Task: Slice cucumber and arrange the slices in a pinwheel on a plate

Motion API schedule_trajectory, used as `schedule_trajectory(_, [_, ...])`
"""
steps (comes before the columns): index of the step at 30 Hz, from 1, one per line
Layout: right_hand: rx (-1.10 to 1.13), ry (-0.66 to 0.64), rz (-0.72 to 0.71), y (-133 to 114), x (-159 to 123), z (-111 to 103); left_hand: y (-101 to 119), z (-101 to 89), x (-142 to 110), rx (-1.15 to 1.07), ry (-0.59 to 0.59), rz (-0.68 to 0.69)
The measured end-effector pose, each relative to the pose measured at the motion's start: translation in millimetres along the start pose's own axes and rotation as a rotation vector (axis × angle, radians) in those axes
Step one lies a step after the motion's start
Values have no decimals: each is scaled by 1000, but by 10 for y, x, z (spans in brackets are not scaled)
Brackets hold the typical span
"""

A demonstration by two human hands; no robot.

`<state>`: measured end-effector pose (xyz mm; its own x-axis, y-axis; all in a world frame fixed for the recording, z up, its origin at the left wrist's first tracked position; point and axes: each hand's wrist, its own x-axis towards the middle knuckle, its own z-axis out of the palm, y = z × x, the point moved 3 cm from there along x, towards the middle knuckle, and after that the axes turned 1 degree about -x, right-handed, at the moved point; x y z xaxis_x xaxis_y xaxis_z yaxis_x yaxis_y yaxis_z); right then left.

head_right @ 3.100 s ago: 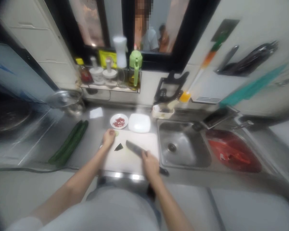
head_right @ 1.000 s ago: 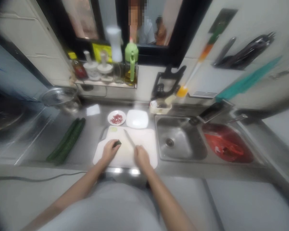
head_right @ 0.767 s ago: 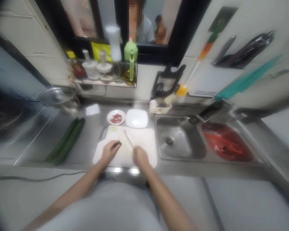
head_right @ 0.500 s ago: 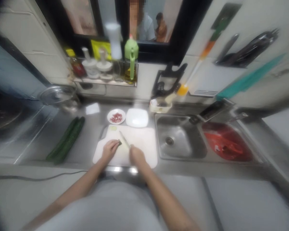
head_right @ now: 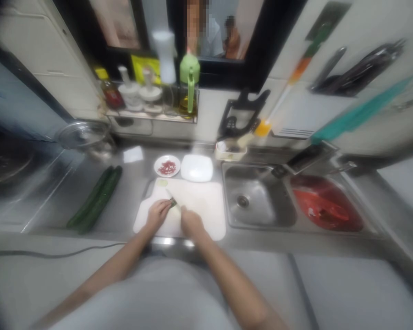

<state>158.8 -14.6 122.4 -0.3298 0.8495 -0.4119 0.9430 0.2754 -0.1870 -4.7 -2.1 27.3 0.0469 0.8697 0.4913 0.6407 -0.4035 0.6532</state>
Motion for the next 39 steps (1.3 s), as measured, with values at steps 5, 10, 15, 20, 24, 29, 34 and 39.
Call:
schedule_trajectory(5, [-2,-24,5,-8,-7,-2,1,4,-3,7,-5,4])
schedule_trajectory(10, [-11,-39,12,-20,-18,-19,7,-2,4,6,0,6])
schedule_trajectory(15, [-21,-49,-2,-27,-19,-33,9,0,6,10,-10,9])
schedule_trajectory(20, [-34,-69,-13,-33,-48,-44,6,-2,7,16,-7,16])
schedule_trajectory(24, [-41,-82,-12,-2,-110,-33,5,-2,12,19,-13,21])
schedule_trajectory(29, [-37,-120,-9,44,-167,-36,16,-4,11,27,-2,22])
schedule_trajectory(34, [-40,-116,-11,23,-133,-81,25,-6,14,27,-1,14])
schedule_trajectory(39, [-51,-83,-29,-11,-69,-106,24,-8,21,24,-11,18])
